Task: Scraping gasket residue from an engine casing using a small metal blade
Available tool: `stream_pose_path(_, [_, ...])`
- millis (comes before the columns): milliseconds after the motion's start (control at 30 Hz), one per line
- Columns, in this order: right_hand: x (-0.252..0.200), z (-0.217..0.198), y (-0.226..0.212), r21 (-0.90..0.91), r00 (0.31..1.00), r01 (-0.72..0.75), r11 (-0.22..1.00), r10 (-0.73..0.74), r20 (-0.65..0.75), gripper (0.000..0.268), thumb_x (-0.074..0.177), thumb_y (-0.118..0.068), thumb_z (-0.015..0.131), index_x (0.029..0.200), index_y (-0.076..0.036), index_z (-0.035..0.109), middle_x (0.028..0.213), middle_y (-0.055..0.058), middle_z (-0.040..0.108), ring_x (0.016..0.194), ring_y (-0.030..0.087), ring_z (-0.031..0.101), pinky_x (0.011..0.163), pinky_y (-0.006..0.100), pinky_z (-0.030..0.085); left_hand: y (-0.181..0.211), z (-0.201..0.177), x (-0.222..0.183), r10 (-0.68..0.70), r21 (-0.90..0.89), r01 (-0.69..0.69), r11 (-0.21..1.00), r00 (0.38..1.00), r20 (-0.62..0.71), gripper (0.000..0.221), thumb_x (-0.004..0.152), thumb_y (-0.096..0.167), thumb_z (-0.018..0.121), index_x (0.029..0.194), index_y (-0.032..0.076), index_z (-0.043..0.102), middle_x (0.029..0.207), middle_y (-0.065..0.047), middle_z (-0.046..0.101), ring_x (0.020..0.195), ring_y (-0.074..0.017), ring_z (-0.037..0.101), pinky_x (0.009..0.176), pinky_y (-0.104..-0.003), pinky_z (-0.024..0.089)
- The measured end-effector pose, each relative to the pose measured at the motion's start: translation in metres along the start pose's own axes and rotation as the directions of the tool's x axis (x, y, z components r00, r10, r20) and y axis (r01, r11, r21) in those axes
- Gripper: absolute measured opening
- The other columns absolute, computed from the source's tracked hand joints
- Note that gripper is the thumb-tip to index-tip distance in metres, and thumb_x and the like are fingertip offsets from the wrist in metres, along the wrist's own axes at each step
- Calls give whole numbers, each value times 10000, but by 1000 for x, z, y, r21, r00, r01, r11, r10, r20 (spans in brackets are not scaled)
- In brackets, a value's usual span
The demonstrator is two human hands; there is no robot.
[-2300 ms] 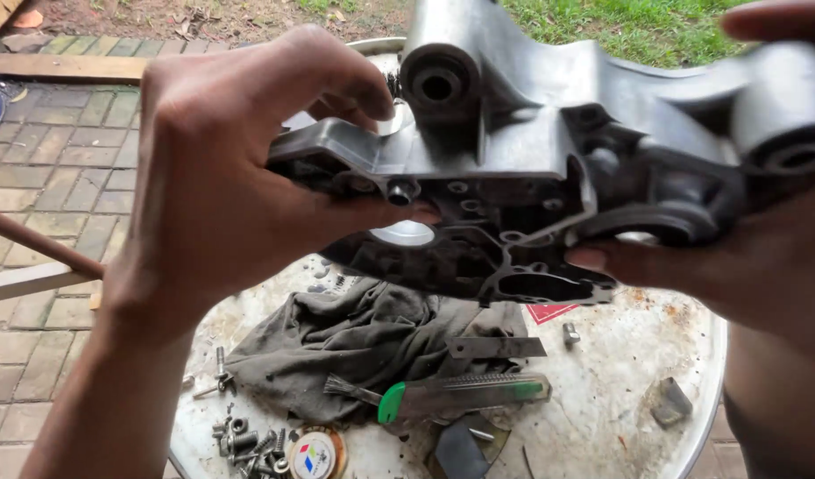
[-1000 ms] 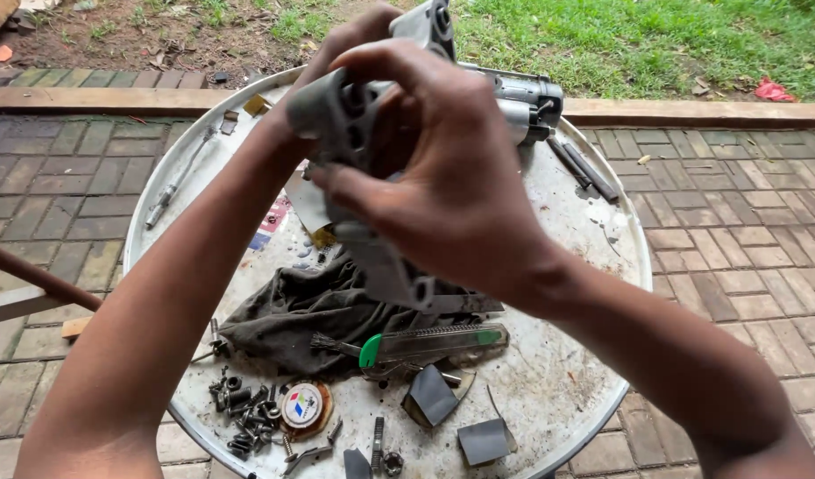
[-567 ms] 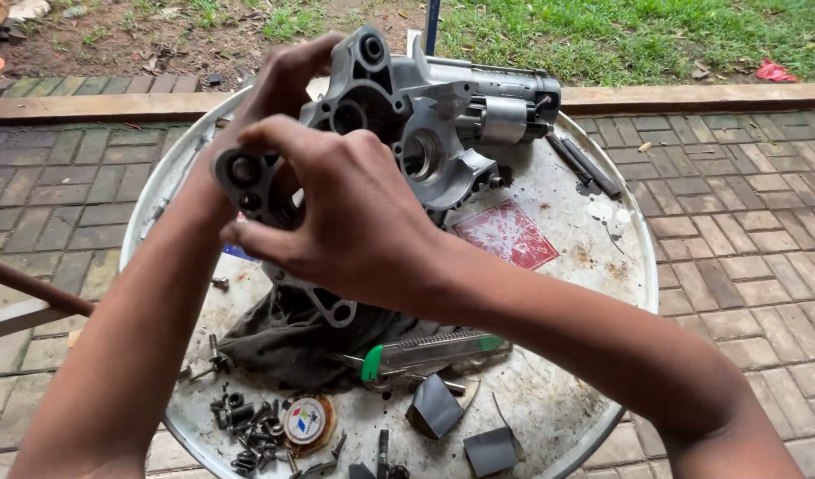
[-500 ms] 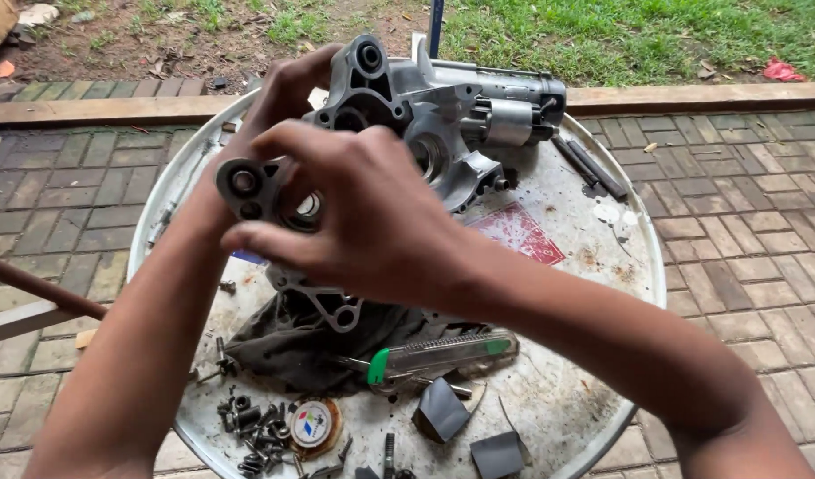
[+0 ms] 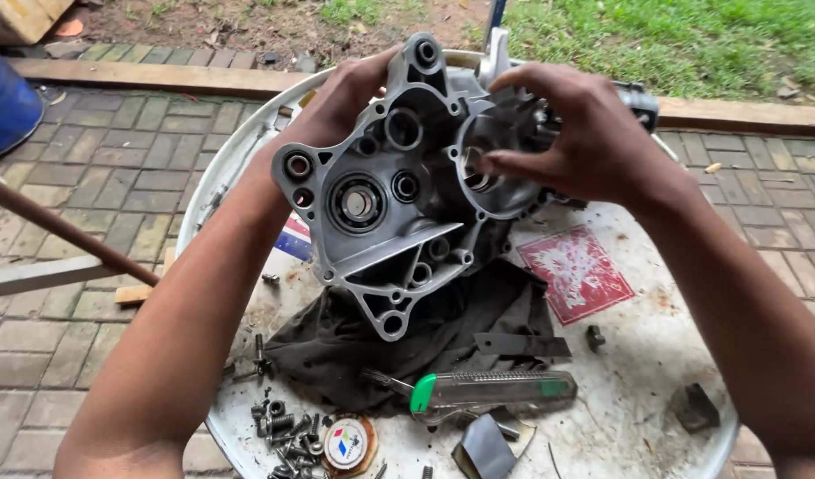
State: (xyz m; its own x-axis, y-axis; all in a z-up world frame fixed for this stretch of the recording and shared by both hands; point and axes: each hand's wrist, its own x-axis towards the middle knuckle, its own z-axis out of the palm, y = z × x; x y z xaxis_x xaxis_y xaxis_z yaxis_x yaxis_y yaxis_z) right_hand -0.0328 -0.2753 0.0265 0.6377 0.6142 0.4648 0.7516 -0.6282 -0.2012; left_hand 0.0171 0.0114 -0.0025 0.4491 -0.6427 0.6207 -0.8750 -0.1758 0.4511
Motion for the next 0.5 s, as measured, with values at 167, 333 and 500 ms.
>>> stream_pose_path(167, [-1, 1, 15, -72, 993, 83, 994, -89, -80, 444, 888, -207, 945, 1208, 1, 720, 1077, 177, 763, 940, 302, 721, 791, 421, 526, 37, -12, 7, 5, -4, -4, 1000, 996, 89, 282, 1017, 46, 666, 1233, 86, 488, 1080, -51, 615, 928, -148, 544, 782, -341, 439])
stream_pose_path(333, [-9, 1, 23, -51, 978, 153, 987, -158, -133, 421, 935, -153, 1006, 1175, 68, 740, 1098, 218, 763, 937, 292, 707, 741, 381, 551, 2, -5, 0, -12, 116, 1, 993, 995, 98, 180, 1018, 84, 717, 1111, 18, 578, 957, -94, 652, 835, -222, 589, 749, -432, 478])
stream_pose_path(500, [-13, 2, 28, -12, 974, 145, 989, -145, -173, 150, 1151, -52, 897, 1170, 53, 791, 1038, 165, 762, 884, 233, 701, 801, 349, 604, -3, -8, -7, -207, 58, 203, 977, 976, 72, 182, 948, -52, 726, 1079, 46, 644, 989, -94, 648, 908, -222, 599, 686, -350, 550])
